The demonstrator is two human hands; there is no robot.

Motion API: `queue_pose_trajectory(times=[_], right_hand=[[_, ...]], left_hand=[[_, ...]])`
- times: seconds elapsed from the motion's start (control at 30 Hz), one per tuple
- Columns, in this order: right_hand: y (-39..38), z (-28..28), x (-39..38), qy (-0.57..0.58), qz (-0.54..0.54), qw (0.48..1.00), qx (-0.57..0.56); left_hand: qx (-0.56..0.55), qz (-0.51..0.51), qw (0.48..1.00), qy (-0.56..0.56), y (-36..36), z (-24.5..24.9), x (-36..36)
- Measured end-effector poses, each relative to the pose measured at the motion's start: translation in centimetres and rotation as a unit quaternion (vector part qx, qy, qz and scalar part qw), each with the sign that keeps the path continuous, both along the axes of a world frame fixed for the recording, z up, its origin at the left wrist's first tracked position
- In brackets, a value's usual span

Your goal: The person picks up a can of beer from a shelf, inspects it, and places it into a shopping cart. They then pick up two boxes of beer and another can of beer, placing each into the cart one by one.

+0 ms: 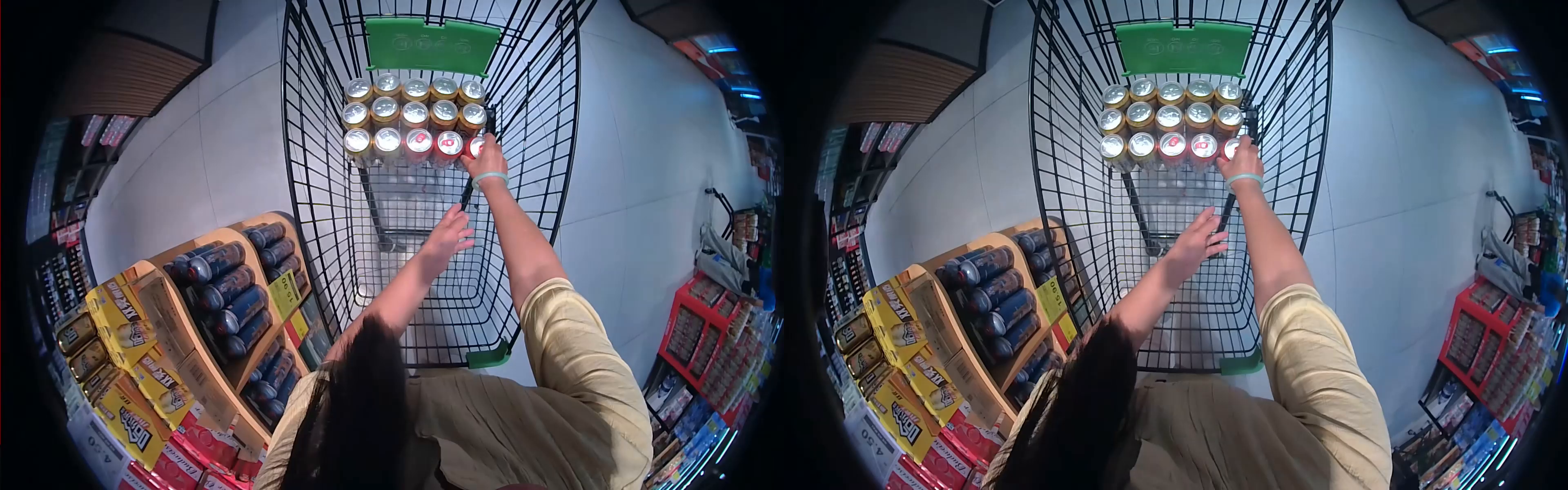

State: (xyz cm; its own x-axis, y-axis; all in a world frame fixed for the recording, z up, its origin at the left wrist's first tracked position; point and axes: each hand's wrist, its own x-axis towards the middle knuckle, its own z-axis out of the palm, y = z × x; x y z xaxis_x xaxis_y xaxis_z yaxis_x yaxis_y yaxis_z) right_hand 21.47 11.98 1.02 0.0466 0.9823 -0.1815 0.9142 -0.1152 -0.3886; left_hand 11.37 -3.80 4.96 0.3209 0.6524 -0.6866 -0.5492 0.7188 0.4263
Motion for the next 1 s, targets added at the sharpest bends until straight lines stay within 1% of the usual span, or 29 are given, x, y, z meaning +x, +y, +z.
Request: queue_pose_trajectory(times=[0.17,0.23,0.27,0.3,0.33,0.37,0.4,0.43,0.47,0.53,0.57,0.63,0.7,0.77,0.83,0.9,0.97,1.0], right_hand=[[-0.2,0.1,-0.3,-0.009,0.006,0.999,-0.031],[-0.4,0.2,0.0,-0.011,0.015,0.999,-0.039],[-0.2,0.4,0.0,-0.01,0.021,0.999,-0.045],[-0.1,-0.6,0.4,-0.027,0.026,0.998,-0.046],[-0.2,-0.7,0.4,-0.03,0.023,0.998,-0.044],[-0.1,-1.1,0.7,-0.008,0.03,0.999,-0.038],[0.0,-2.6,1.2,0.019,0.033,0.999,-0.007],[0.2,-2.9,1.3,-0.008,0.021,0.999,-0.03],[-0.1,-2.6,1.4,-0.013,0.03,0.999,0.001],[-1.0,1.5,0.1,-0.059,0.028,0.997,-0.038],[-1.2,0.8,0.7,-0.056,0.063,0.996,0.026],[-2.3,2.7,0.5,0.01,0.096,0.991,0.087],[-3.9,5.1,-0.4,0.059,0.154,0.972,0.167],[-6.3,8.7,-2.5,0.193,0.139,0.965,0.106],[-8.5,11.1,-4.2,0.262,0.163,0.947,0.093],[-9.9,12.4,-6.5,0.388,0.13,0.912,0.01],[-12.5,15.1,-10.4,0.406,0.159,0.9,0.005],[-13.8,16.3,-12.5,0.452,0.211,0.866,-0.047]], left_hand=[[0.022,0.035,0.999,-0.016,1.5,-0.1,0.1],[0.009,0.047,0.999,-0.009,1.3,-0.5,0.3],[0.005,0.037,0.999,-0.018,1.0,-0.9,0.4],[-0.001,0.032,0.999,-0.024,0.6,-1.0,0.3],[-0.013,0.031,0.999,-0.012,0.2,0.0,0.0],[-0.011,0.02,1.0,-0.013,-0.2,0.2,-0.1],[-0.01,0.014,1.0,-0.009,-0.7,0.4,-0.4],[-0.001,0.023,1.0,-0.011,-1.5,1.1,-0.9],[0.009,0.032,0.999,-0.014,-2.4,2.0,-1.3],[0.035,0.038,0.999,-0.018,-3.7,3.2,-2.5],[0.037,0.069,0.997,-0.005,-4.4,4.0,-3.3],[0.056,0.063,0.996,-0.026,-5.8,6.5,-4.9],[0.07,0.097,0.992,-0.029,-7.5,8.2,-6.2],[0.082,0.134,0.987,-0.028,-9.9,10.5,-8.3],[0.126,0.136,0.982,-0.044,-12.7,13.9,-10.5],[0.136,0.178,0.974,-0.041,-16.0,15.9,-12.5],[0.149,0.209,0.966,-0.04,-19.5,17.5,-14.6],[0.162,0.23,0.959,-0.032,-21.4,17.9,-15.5]])
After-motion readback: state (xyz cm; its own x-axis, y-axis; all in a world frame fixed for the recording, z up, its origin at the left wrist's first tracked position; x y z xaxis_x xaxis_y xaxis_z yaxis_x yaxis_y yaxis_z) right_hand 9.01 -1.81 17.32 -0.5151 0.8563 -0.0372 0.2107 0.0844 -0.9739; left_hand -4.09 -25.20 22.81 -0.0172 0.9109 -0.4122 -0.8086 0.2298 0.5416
